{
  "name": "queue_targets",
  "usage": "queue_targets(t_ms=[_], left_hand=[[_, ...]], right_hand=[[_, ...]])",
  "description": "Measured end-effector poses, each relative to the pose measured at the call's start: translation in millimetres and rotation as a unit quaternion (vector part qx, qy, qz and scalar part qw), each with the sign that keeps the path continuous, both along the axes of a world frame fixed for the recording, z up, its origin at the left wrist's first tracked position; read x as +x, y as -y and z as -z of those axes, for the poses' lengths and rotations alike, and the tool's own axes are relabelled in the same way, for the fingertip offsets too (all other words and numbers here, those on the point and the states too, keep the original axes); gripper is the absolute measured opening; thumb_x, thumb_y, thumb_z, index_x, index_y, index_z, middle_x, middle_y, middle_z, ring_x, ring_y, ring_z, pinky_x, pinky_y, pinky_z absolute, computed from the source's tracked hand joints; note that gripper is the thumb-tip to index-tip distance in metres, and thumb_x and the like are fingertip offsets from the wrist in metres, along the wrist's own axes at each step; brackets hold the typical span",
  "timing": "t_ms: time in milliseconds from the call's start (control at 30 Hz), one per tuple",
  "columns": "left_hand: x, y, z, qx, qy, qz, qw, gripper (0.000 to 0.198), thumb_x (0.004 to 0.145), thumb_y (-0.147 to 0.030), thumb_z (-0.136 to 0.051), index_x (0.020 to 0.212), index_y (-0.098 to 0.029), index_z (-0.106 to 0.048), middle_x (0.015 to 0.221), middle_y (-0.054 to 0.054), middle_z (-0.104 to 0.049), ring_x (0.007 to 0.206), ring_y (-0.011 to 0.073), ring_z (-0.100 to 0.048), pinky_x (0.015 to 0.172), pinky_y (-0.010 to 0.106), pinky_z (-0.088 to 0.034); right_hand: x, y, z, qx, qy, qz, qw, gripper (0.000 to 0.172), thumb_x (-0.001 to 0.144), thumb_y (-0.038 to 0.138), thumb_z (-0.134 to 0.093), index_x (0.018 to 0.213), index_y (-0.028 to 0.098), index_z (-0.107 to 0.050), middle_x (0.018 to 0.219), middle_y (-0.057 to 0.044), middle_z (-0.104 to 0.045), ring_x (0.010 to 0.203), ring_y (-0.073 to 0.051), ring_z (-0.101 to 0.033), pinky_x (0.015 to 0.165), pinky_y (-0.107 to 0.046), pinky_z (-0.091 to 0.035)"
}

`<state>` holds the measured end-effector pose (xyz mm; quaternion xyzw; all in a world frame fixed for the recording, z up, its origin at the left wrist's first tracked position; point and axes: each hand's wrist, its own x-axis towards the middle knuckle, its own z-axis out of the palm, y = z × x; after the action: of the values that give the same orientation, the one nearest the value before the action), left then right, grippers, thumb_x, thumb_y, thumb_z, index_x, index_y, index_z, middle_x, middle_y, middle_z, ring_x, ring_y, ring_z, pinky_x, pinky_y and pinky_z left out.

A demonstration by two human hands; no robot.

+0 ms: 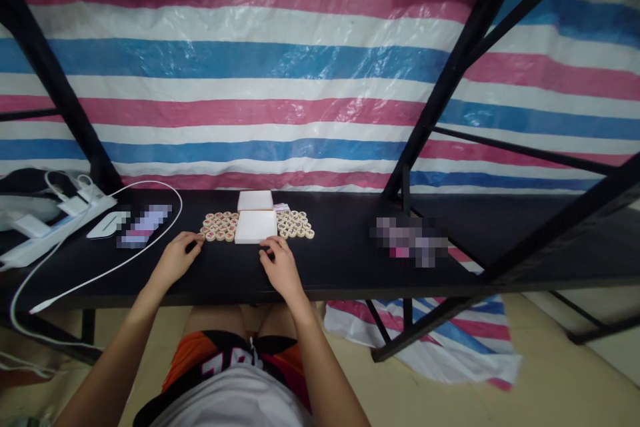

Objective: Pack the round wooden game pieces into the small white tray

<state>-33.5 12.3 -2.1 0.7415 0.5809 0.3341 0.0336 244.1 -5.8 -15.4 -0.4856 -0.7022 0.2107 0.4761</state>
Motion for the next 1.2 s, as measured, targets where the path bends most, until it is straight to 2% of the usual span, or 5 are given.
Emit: queue_targets(t_ms=[100,267,567,1000,1200], left_hand=[[0,0,0.4,0.001,-0.009,0.003,1.000,0.026,0.083,-0.031,-0.044,0.092,-0.018,-0.064,0.101,0.008,-0.063,0.097,0.0231,-0.058,0.092,0.037,-0.044],[0,0,1.5,0.003,-0.017,0.007,1.000,0.027,0.084,-0.032,-0.044,0.094,-0.018,-0.064,0.103,0.008,-0.063,0.098,0.0235,-0.058,0.093,0.038,-0.044],[4,4,-2.2,-0.007,-0.009,-0.003,1.000,0.028,0.084,-0.032,-0.043,0.095,-0.019,-0.065,0.105,0.008,-0.060,0.097,0.0223,-0.059,0.092,0.036,-0.045],[2,4,-1.2,-0.003,-0.014,0.005,1.000,0.027,0.085,-0.032,-0.045,0.098,-0.018,-0.064,0.103,0.008,-0.058,0.096,0.0214,-0.059,0.092,0.035,-0.044],[10,10,-7.1,0.053,-0.029,-0.034,0.998,0.026,0.085,-0.028,-0.043,0.096,-0.017,-0.064,0.095,0.008,-0.056,0.093,0.0229,-0.056,0.090,0.038,-0.045]], right_hand=[[0,-2,3.8,0.007,0.016,0.037,0.999,0.025,0.081,0.026,-0.051,0.101,0.020,-0.065,0.118,-0.009,-0.054,0.088,-0.018,-0.060,0.081,-0.033,-0.050],[-1,-4,6.3,0.025,0.064,0.074,0.995,0.026,0.082,0.024,-0.050,0.103,0.020,-0.066,0.116,-0.009,-0.058,0.109,-0.024,-0.052,0.098,-0.040,-0.041],[-1,-4,4.9,0.002,0.075,0.068,0.995,0.027,0.082,0.024,-0.051,0.104,0.019,-0.067,0.122,-0.010,-0.056,0.113,-0.024,-0.051,0.101,-0.040,-0.038],[0,-4,6.1,0.009,0.052,0.067,0.996,0.023,0.082,0.023,-0.052,0.099,0.020,-0.067,0.115,-0.009,-0.059,0.110,-0.023,-0.052,0.099,-0.040,-0.039],[0,-4,4.7,0.008,0.050,0.059,0.997,0.021,0.081,0.023,-0.052,0.097,0.021,-0.067,0.113,-0.008,-0.060,0.107,-0.023,-0.053,0.098,-0.040,-0.039]])
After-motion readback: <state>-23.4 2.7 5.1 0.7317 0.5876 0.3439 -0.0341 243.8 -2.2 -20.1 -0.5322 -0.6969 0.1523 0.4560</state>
